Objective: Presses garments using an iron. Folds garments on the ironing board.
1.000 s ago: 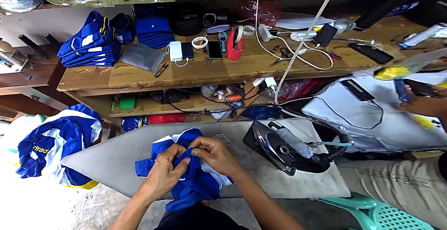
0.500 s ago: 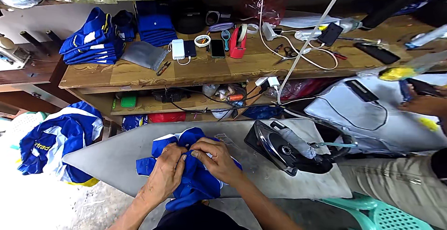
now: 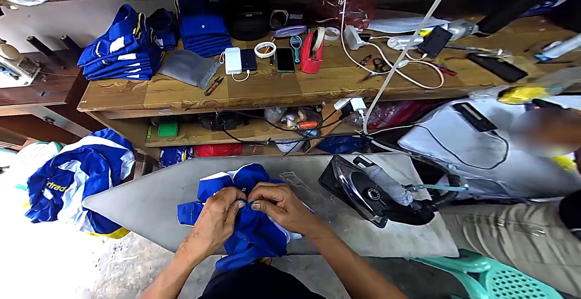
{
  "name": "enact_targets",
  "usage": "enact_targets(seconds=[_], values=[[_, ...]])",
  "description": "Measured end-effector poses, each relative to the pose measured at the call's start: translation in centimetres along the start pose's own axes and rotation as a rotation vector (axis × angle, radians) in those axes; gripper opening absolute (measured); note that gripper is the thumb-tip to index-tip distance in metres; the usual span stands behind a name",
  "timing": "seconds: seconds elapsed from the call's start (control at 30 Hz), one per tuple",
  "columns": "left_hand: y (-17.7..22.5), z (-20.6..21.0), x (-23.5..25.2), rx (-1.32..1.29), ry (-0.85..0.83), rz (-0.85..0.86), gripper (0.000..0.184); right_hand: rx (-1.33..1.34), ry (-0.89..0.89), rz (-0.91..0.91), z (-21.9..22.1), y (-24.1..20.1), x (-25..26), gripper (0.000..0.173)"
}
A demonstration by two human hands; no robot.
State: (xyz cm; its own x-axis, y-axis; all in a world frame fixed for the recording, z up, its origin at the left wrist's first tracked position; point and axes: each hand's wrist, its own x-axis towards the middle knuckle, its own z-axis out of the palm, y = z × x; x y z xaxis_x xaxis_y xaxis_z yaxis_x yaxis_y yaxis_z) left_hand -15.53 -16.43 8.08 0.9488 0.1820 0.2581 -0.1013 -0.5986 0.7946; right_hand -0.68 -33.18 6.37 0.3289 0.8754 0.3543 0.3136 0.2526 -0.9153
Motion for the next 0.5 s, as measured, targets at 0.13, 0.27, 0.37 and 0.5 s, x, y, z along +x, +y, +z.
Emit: enact_targets(seconds=[0.13, 0.27, 0.37, 0.5], values=[[0.3, -0.7, 0.6, -0.001, -0.064, -0.036, 0.019, 0.051, -0.032, 0.134, -0.8, -0.4, 0.2, 0.021], [0.5, -0.4, 0.6, -0.011, -0.054, -0.063, 0.017, -0.036, -0.042, 0.194, -0.3, -1.2, 0.3, 0.017], [0.5, 0.0, 0.4, -0.177, -0.043, -0.216, 0.013, -0.2, -0.041, 0.141, 0.3, -1.9, 0.2, 0.015], [-0.6, -0.5, 0.7, -0.386, -0.117, -0.236, 0.017, -0.157, -0.051, 0.095, -0.1, -1.2, 0.2, 0.019]])
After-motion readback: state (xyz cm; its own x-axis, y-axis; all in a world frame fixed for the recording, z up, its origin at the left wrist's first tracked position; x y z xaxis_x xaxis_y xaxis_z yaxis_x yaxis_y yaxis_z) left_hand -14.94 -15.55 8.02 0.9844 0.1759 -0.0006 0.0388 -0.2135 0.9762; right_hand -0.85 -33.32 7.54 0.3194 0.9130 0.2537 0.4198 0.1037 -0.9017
